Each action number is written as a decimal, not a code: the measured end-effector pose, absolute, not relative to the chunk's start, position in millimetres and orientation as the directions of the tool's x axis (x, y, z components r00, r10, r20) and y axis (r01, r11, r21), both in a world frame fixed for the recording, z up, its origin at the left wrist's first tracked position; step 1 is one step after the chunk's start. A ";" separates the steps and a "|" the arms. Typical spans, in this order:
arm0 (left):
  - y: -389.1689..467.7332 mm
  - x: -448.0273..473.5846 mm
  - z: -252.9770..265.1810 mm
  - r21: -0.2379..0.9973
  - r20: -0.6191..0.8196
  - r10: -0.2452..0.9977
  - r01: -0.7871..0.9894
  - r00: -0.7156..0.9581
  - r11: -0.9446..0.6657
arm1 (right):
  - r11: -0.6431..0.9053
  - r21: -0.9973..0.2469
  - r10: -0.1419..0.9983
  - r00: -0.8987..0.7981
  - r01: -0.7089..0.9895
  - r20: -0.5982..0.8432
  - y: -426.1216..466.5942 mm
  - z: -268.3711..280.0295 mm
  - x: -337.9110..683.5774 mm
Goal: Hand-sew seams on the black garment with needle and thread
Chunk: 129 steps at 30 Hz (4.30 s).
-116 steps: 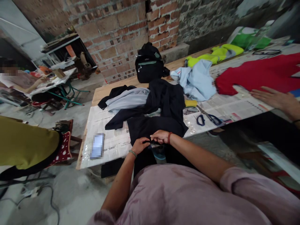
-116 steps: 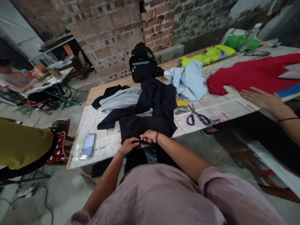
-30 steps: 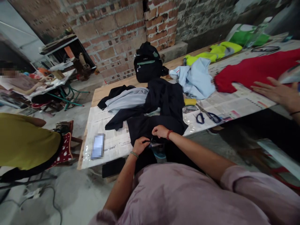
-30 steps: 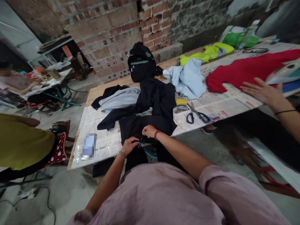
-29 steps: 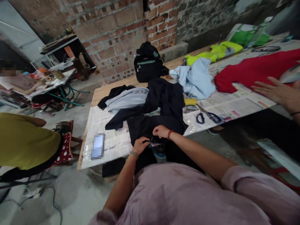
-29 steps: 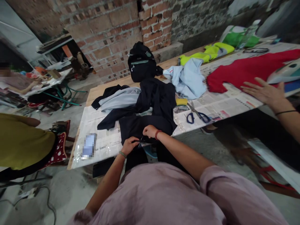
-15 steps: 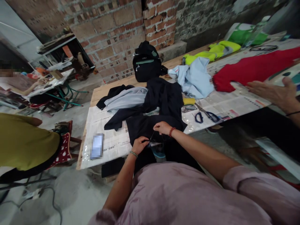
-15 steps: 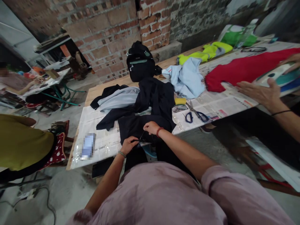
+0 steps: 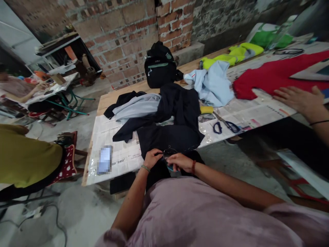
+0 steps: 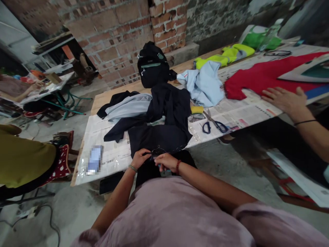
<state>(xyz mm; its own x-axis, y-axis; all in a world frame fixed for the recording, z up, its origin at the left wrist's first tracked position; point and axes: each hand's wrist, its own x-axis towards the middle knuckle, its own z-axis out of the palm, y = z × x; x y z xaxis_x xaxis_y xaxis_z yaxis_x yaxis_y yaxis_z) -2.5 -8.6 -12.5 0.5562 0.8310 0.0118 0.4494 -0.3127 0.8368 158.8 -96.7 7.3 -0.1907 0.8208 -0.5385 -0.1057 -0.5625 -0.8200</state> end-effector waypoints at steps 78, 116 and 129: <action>-14.4 -6.4 -10.4 0.822 0.122 0.759 0.363 0.640 -0.439 | -0.595 -0.700 0.775 -0.052 -0.395 -0.630 -86.1 -0.7 135.3; -13.9 -4.1 -17.7 0.752 0.165 0.771 0.428 0.615 -0.501 | -0.480 -0.822 0.868 -0.028 -0.306 -0.496 -84.7 -9.9 135.1; -9.3 -5.7 -11.9 0.767 0.145 0.806 0.449 0.574 -0.457 | -0.510 -0.860 0.854 -0.147 -0.039 -0.499 -106.1 6.0 146.6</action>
